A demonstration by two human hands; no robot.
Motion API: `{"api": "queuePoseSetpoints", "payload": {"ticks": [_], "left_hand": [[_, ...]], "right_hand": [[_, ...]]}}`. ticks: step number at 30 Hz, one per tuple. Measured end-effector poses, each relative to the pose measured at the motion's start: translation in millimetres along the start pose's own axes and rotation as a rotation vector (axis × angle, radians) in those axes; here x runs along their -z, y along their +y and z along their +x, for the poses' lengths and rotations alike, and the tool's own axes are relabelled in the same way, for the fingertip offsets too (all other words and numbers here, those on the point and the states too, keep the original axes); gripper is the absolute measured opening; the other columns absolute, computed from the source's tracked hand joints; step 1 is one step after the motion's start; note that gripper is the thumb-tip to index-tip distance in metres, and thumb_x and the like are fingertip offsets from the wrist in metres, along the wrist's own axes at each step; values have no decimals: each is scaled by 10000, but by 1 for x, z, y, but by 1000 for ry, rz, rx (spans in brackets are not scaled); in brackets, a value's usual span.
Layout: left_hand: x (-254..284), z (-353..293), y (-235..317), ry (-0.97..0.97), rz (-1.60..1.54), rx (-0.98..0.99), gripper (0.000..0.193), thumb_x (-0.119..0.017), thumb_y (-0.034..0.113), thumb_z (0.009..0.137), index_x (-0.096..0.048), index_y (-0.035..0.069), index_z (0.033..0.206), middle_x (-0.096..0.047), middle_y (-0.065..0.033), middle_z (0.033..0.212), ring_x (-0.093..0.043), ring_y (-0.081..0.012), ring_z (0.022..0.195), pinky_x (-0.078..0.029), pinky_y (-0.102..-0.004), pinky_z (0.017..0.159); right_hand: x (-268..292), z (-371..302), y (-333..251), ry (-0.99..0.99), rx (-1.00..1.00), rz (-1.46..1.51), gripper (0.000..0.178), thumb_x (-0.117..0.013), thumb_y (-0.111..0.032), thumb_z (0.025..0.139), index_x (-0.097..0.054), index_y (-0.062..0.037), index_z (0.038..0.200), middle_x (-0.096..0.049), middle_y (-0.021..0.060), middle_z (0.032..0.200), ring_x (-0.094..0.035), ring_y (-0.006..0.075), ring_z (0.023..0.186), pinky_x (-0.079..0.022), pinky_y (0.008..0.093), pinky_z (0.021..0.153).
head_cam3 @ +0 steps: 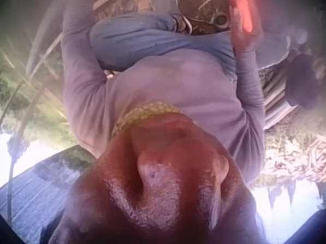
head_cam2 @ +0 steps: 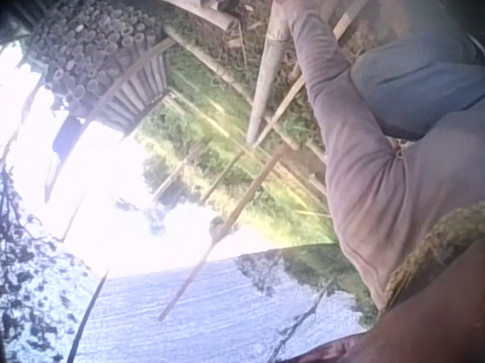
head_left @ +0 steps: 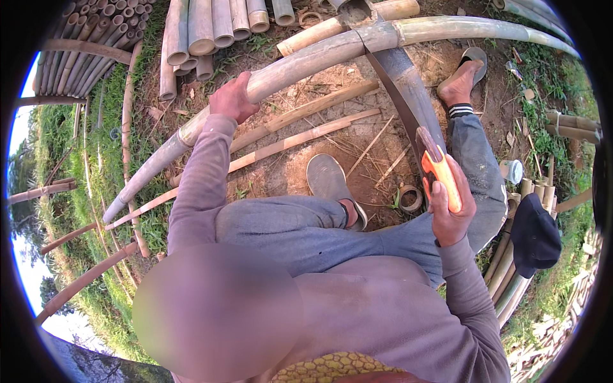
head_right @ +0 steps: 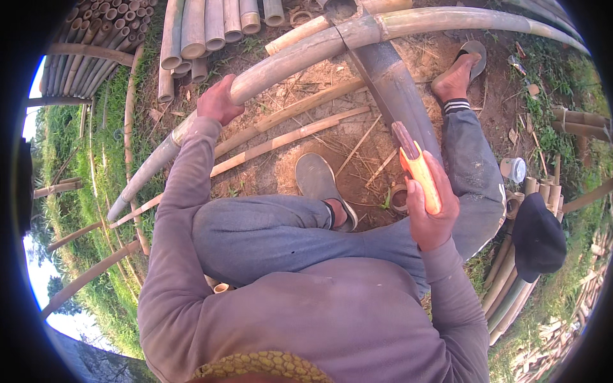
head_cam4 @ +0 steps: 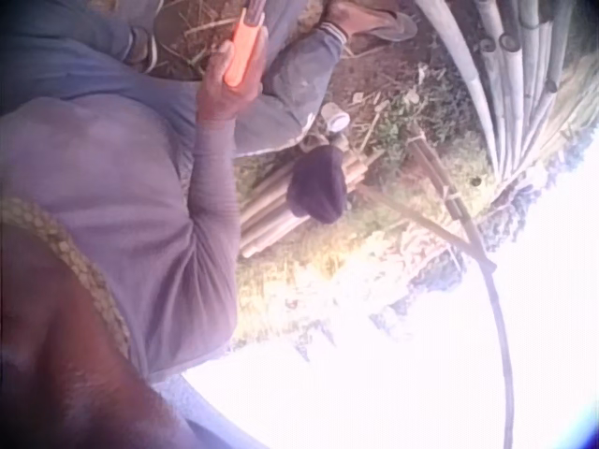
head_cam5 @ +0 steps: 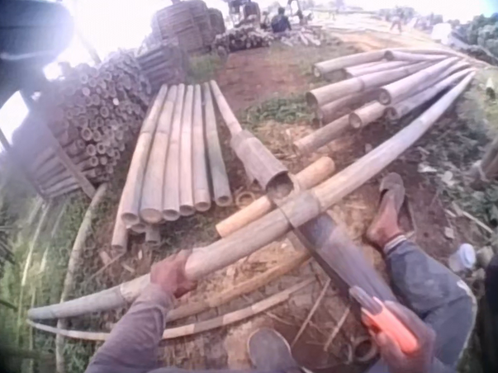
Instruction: The person sits on the ground and uses a hand saw to cut long bamboo poles into shorter sections. They repeatedly position the bamboo on a makeshift stand, saw through it, and then move the cut pieces aside.
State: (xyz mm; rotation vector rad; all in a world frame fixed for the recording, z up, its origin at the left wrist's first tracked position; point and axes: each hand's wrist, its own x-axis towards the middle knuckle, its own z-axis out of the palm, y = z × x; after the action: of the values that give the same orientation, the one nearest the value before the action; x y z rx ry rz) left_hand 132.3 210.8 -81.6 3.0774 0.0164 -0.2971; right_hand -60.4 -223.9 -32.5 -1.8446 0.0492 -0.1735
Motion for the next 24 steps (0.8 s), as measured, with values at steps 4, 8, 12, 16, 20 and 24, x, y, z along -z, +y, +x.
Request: {"api": "queuePoseSetpoints", "payload": {"ticks": [4, 8, 12, 16, 20, 24], "left_hand": [[5, 10, 13, -42, 34, 0, 796, -854, 328, 704, -539, 203, 1425, -701, -123, 1272, -680, -350, 1171, -546, -473, 984], [7, 7, 10, -25, 56, 3, 824, -859, 341, 693, -536, 209, 1439, -704, -124, 1262, -681, -352, 1170, -546, -468, 992], [3, 0, -1, -27, 50, 23, 817, -854, 319, 692, -538, 211, 1437, -710, -122, 1239, -688, -364, 1140, -550, -468, 982], [4, -1, 7, -6, 58, 5, 789, -855, 322, 697, -547, 203, 1414, -710, -130, 1216, -692, -365, 1126, -551, -482, 969], [2, 8, 12, 9, 57, -3, 792, -858, 323, 695, -543, 198, 1411, -699, -132, 1245, -689, -369, 1134, -550, -484, 966], [7, 3, 14, -17, 73, 6, 813, -859, 332, 694, -535, 197, 1427, -694, -136, 1263, -684, -373, 1148, -551, -478, 972]], "right_hand": [[-66, 108, 34, 92, 232, -61, 426, -731, -114, 969, -628, 45, 1350, -729, 177, 1229, -702, 180, 1096, -546, 308, 945], [-72, 109, 23, 101, 161, -55, 423, -735, -145, 967, -641, 34, 1339, -742, 171, 1209, -709, 175, 1090, -546, 303, 945], [-2, -7, -4, 22, 89, -65, 479, -688, -37, 955, -574, 78, 1405, -693, 214, 1316, -696, 224, 1171, -546, 336, 993], [11, -31, -2, 56, 49, -41, 466, -637, 22, 956, -550, 120, 1403, -686, 225, 1315, -688, 233, 1192, -545, 341, 1005], [-69, 111, 34, 101, 144, 5, 440, -732, -120, 957, -627, 16, 1362, -746, 182, 1183, -728, 179, 1039, -570, 317, 895], [-86, 133, 27, 135, 128, -135, 460, -738, -199, 950, -636, -22, 1361, -744, 210, 1169, -755, 251, 1022, -574, 339, 896]]}}
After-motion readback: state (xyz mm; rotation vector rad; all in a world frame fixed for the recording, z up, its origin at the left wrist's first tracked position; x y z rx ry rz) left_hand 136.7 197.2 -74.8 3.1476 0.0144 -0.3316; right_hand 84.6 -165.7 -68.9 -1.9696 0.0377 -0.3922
